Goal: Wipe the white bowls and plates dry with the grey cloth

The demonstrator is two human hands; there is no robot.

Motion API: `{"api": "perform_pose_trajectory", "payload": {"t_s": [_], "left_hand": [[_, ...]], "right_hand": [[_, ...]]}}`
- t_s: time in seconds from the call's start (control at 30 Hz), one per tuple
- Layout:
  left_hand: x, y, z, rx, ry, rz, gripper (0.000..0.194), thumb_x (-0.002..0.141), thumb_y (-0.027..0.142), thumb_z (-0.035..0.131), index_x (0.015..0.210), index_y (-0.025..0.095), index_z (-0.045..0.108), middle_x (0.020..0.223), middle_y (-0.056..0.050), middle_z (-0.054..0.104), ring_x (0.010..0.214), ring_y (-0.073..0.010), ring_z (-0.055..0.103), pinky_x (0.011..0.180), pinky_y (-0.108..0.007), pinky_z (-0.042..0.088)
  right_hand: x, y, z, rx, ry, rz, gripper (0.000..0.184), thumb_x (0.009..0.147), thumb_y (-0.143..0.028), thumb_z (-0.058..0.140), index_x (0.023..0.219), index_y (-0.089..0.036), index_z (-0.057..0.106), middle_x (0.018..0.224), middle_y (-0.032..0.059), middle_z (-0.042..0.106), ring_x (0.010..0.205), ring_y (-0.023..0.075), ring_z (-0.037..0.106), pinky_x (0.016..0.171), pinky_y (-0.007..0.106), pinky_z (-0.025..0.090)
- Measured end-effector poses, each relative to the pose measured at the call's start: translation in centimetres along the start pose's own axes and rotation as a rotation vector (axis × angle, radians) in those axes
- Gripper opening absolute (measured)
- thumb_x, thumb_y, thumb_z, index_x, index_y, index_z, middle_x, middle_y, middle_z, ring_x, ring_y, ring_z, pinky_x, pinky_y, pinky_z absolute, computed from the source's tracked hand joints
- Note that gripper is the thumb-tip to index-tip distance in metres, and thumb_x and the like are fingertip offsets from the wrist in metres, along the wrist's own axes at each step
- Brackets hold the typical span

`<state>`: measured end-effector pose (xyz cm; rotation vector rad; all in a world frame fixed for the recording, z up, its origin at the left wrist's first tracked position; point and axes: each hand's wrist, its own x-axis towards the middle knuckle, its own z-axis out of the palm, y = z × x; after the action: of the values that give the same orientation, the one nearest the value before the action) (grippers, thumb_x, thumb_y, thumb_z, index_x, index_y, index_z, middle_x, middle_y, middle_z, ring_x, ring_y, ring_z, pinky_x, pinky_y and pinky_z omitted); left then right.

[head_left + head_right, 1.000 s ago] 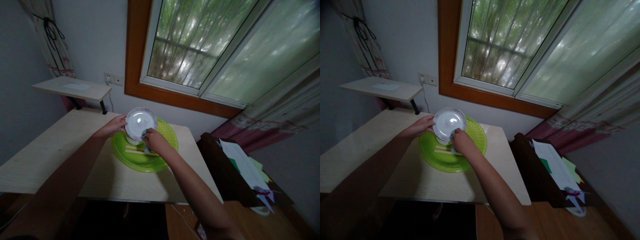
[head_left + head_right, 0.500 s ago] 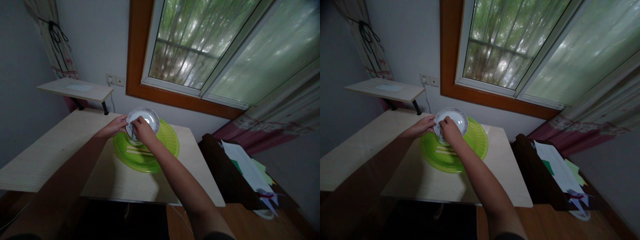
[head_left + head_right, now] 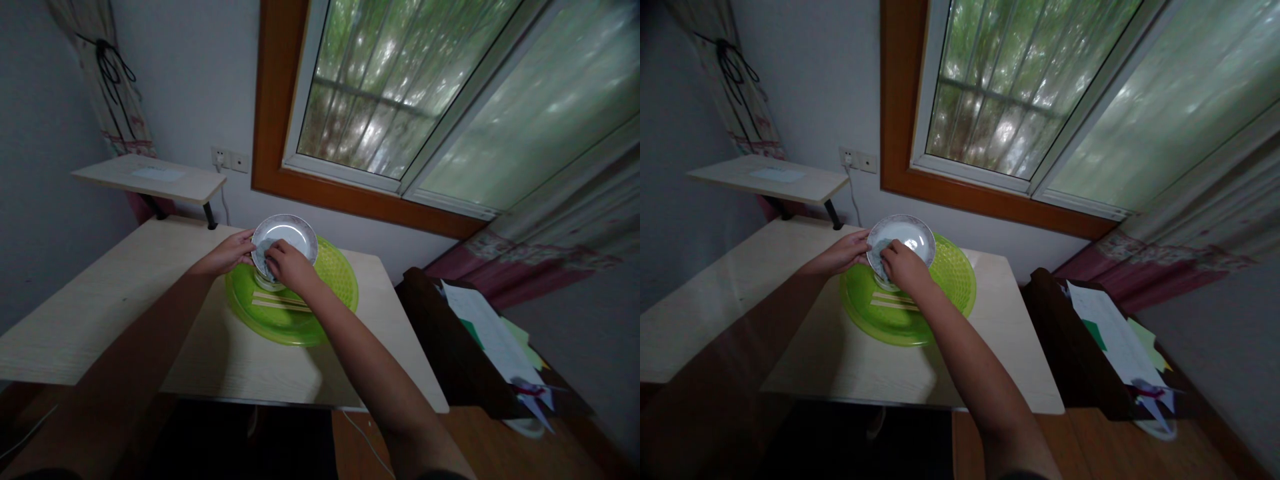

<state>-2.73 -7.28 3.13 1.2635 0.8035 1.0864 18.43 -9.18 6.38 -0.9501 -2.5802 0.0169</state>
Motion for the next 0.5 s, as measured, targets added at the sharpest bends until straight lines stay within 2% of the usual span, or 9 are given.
{"api": "perform_pose_trajectory", "payload": {"t_s": [0.1, 0.23, 0.37, 0.5], "left_hand": [[0.0, -0.1, 0.0, -0.029, 0.007, 0.001, 0.06, 0.079, 0.022, 0.069, 0.136, 0.015, 0.054, 0.107, -0.009, 0.071, 0.075, -0.0131, 0.067, 0.066, -0.025, 0.057], [0.0, 0.1, 0.2, -0.038, -0.003, 0.003, 0.058, 0.079, 0.023, 0.071, 0.134, 0.015, 0.056, 0.112, -0.011, 0.071, 0.076, -0.013, 0.068, 0.067, -0.024, 0.057], [-0.2, 0.4, 0.5, -0.042, -0.005, 0.0, 0.056, 0.079, 0.024, 0.072, 0.132, 0.015, 0.058, 0.11, -0.011, 0.071, 0.078, -0.0149, 0.069, 0.066, -0.024, 0.056], [-0.2, 0.3, 0.4, -0.06, -0.012, -0.005, 0.057, 0.08, 0.027, 0.072, 0.133, 0.015, 0.057, 0.103, -0.01, 0.073, 0.077, -0.0155, 0.07, 0.067, -0.025, 0.057]], "right_hand": [[-0.8, 0.7, 0.3, 0.075, 0.03, -0.092, 0.034, 0.096, -0.022, 0.055, 0.128, -0.014, 0.062, 0.13, 0.0136, 0.058, 0.122, 0.0226, 0.055, 0.109, 0.038, 0.043], [-1.5, 0.8, 0.7, 0.082, 0.026, -0.196, 0.043, 0.096, -0.018, 0.049, 0.137, -0.015, 0.057, 0.144, 0.0147, 0.051, 0.134, 0.0243, 0.047, 0.114, 0.043, 0.04], [-1.5, 0.3, 0.8, -0.009, 0.018, -0.234, 0.045, 0.097, -0.017, 0.046, 0.142, -0.015, 0.053, 0.15, 0.0134, 0.047, 0.133, 0.0254, 0.046, 0.113, 0.044, 0.04], [-1.1, -0.4, 0.3, -0.17, 0.009, -0.217, 0.045, 0.1, -0.019, 0.042, 0.144, -0.016, 0.05, 0.152, 0.0114, 0.046, 0.122, 0.0279, 0.049, 0.105, 0.047, 0.045]]}}
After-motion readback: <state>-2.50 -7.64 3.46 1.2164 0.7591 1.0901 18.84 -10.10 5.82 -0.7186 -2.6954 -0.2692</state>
